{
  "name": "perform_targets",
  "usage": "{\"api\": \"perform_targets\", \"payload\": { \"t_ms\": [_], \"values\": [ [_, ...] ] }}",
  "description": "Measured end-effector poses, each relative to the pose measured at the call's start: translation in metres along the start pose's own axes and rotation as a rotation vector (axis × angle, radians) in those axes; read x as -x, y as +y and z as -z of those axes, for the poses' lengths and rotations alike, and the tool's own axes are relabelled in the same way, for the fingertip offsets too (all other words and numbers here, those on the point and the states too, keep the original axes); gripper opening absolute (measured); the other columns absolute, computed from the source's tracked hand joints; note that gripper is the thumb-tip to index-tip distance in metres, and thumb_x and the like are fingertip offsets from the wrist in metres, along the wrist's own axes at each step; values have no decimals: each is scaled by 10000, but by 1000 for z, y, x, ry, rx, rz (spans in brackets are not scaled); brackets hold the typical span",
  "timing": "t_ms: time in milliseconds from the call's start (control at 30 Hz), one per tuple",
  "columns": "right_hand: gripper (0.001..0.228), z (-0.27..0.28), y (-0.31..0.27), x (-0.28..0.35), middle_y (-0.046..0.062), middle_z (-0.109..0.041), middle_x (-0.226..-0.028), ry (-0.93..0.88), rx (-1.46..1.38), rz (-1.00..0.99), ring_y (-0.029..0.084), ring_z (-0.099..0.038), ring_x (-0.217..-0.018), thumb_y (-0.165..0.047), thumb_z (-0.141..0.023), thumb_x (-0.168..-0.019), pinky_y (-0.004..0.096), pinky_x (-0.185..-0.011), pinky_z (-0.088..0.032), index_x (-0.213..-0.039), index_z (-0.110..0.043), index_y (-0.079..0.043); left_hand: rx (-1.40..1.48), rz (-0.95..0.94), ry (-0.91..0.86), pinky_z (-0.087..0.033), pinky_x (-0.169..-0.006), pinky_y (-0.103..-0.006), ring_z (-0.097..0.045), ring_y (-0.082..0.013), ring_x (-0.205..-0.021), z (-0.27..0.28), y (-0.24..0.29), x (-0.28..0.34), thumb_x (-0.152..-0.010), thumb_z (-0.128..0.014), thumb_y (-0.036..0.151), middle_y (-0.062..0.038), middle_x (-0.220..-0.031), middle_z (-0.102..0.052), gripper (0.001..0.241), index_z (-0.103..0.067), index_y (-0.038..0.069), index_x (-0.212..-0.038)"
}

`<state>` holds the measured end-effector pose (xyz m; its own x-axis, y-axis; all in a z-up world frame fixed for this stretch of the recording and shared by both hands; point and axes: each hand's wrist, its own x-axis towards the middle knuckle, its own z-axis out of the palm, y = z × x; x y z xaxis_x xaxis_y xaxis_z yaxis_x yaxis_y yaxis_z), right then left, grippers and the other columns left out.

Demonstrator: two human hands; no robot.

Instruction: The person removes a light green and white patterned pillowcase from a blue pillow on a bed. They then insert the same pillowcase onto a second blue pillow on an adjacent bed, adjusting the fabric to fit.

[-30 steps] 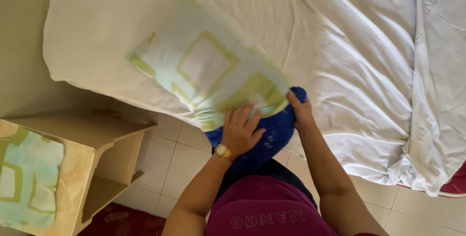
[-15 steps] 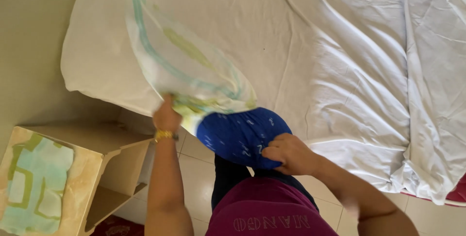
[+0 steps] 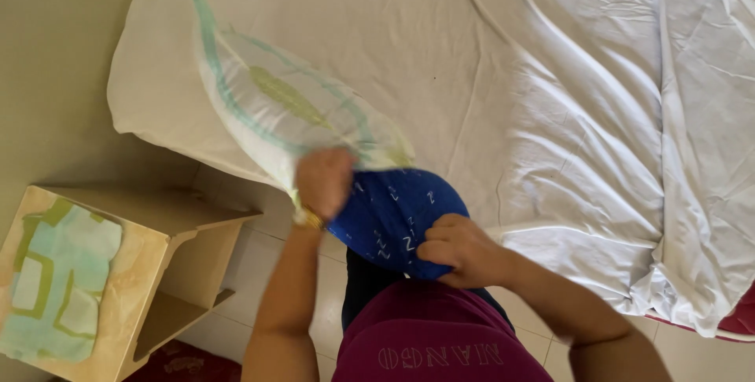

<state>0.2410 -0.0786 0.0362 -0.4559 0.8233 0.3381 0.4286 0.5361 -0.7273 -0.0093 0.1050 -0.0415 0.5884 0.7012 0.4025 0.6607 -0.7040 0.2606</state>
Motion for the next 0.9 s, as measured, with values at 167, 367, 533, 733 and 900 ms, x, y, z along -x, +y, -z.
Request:
{"api": "perform_targets", "payload": {
  "t_ms": [167,367,533,733,900],
  "values": [
    [187,81,-45,8,55,-483,-697,-71,255,108,279,-513,-694,-173,-756,-733,420,-659,-400,-876,-647,-122,-313,347,71,-491,-628,-474,-623,-317,-672,5,-106,-14,-1106,-613,271,-114,-793,-672,263,-685,117,-905],
    [226,5,0,93,28,-572,-706,-206,345,-181,272,-573,-713,-132,-725,-632,430,-667,-399,-851,-674,-146,-231,420,187,-500,-654,-530,-625,-393,-706,-82,-81,115,-1067,-589,248,-204,-823,-669,247,-664,40,-957],
    [288,-80,62,153,95,-682,-912,-408,182,-464,319,-644,-879,-97,-753,-736,438,-813,-491,-1020,-717,-129,150,641,-316,-507,-693,-551,-645,-432,-791,-121,-28,188,-979,-573,277,-220,-864,-694,272,-690,38,-923],
    [484,2,153,44,177,-679,-1232,173,344,-554,396,-633,-1144,-271,-804,-829,474,-988,-499,-1236,-667,-49,185,752,-378,-518,-809,-510,-664,-394,-884,-86,-12,181,-984,-604,252,-191,-955,-718,232,-707,44,-982],
    [891,-57,269,92,235,-590,-1322,142,37,-1028,394,-572,-1236,-469,-894,-757,456,-1021,-457,-1413,-510,-2,211,499,-14,-492,-897,-514,-632,-381,-1020,-58,29,136,-947,-665,290,-193,-1106,-682,328,-638,32,-1148]
  ]
}}
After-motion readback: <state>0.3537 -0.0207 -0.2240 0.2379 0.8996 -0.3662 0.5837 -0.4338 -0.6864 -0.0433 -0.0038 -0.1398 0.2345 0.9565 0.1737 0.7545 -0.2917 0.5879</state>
